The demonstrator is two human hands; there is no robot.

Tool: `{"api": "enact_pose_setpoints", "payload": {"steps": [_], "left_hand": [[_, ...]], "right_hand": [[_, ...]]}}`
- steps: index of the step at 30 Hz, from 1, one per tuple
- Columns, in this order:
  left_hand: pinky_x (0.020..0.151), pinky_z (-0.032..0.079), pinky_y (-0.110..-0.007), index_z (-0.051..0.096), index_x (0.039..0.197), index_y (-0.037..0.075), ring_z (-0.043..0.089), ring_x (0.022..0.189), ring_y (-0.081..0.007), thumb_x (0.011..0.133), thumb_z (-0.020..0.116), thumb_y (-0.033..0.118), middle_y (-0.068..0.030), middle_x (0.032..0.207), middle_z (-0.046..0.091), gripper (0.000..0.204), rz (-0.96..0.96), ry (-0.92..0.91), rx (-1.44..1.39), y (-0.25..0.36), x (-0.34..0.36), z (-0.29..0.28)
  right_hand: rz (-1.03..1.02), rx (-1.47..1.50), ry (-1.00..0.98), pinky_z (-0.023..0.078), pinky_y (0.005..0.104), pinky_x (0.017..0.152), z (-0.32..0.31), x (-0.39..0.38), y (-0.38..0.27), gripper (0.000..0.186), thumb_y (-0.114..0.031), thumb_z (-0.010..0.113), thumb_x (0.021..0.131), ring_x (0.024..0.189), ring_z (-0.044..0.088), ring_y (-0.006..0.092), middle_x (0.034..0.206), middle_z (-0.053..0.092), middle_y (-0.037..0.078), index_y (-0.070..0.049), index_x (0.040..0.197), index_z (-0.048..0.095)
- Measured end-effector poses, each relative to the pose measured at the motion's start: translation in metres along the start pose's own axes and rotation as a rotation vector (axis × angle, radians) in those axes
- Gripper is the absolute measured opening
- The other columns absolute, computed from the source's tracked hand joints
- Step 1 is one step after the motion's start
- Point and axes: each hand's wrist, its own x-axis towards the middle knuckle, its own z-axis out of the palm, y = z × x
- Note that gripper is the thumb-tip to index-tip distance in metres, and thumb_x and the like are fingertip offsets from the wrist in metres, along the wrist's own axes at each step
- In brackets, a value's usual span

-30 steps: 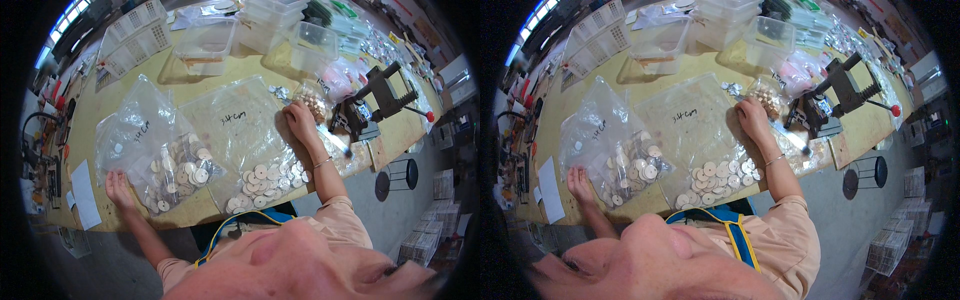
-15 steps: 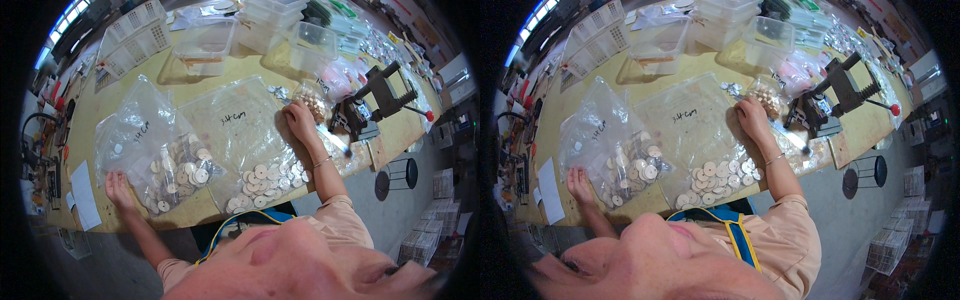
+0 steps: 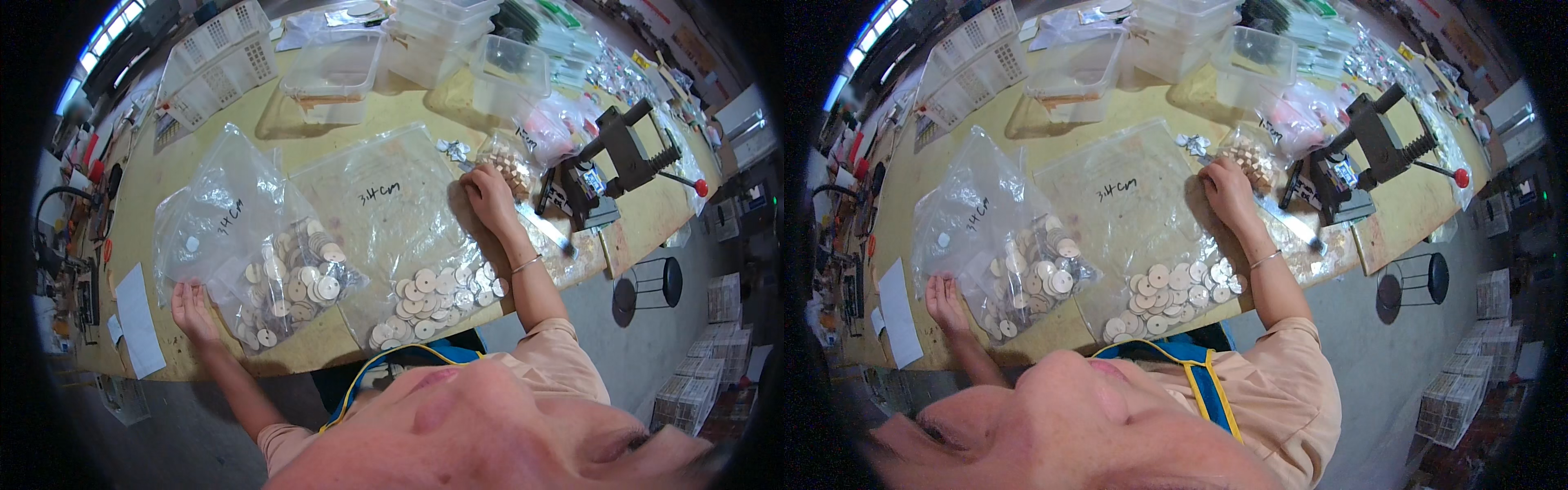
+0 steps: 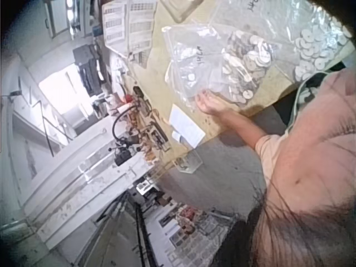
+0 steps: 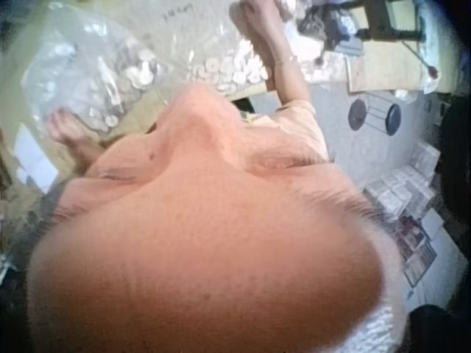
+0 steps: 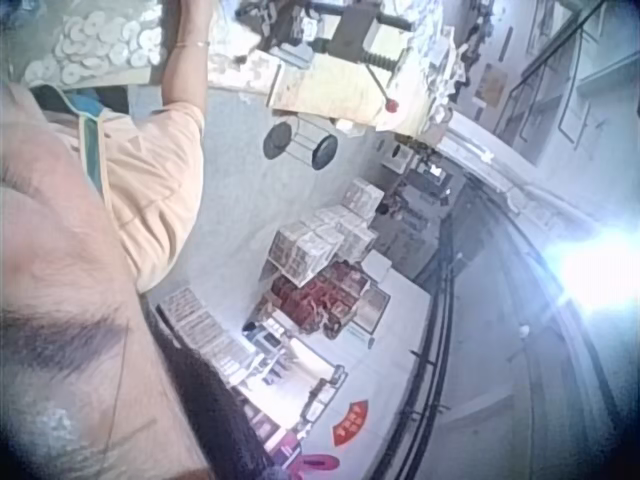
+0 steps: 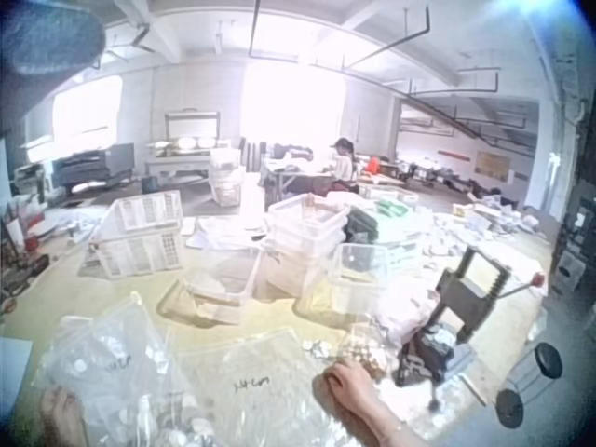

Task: The person sorts small round wooden buttons into clear plastic bags on a workbench. They measure the buttons with a metal ruler, write size labels on the bags with a black marker, and seal the bags. The workspace contains multiple containers and tools.

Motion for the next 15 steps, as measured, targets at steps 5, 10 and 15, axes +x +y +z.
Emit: {"api": "enact_pose_setpoints", "payload": {"steps": [5,10,15], "left_hand": [[0.104,0.046,-0.040,0.056,0.127,-0.001,0.062,0.112,-0.0229,0.102,0.060,0.013,-0.0121,0.118,0.065,0.029,-0.002,-0.002,-0.004,-0.0006,0.0001,-0.0048],[0.104,0.047,-0.040,0.056,0.127,0.000,0.063,0.113,-0.0237,0.102,0.060,0.012,-0.0124,0.119,0.065,0.028,0.001,0.002,-0.010,0.0007,-0.0014,-0.0023],[0.104,0.047,-0.040,0.056,0.129,-0.002,0.062,0.114,-0.0239,0.103,0.059,0.012,-0.0132,0.121,0.064,0.029,0.004,-0.021,-0.012,0.0004,-0.0006,-0.0041]], "right_hand": [[-0.011,0.004,0.000,0.052,0.0440,0.084,0.0008,-0.0005,0.0004,0.010,-0.004,0.066,0.083,0.095,0.063,0.0369,0.097,0.064,0.014,-0.005,0.092,0.069],[-0.007,0.009,-0.005,0.052,0.0438,0.084,-0.0003,0.0000,-0.0017,0.010,-0.004,0.067,0.083,0.096,0.063,0.0366,0.096,0.064,0.014,-0.005,0.092,0.070],[0.000,0.015,-0.001,0.052,0.0435,0.084,-0.0007,-0.0005,-0.0024,0.011,-0.004,0.067,0.083,0.097,0.063,0.0366,0.097,0.064,0.014,-0.006,0.093,0.070]]}}
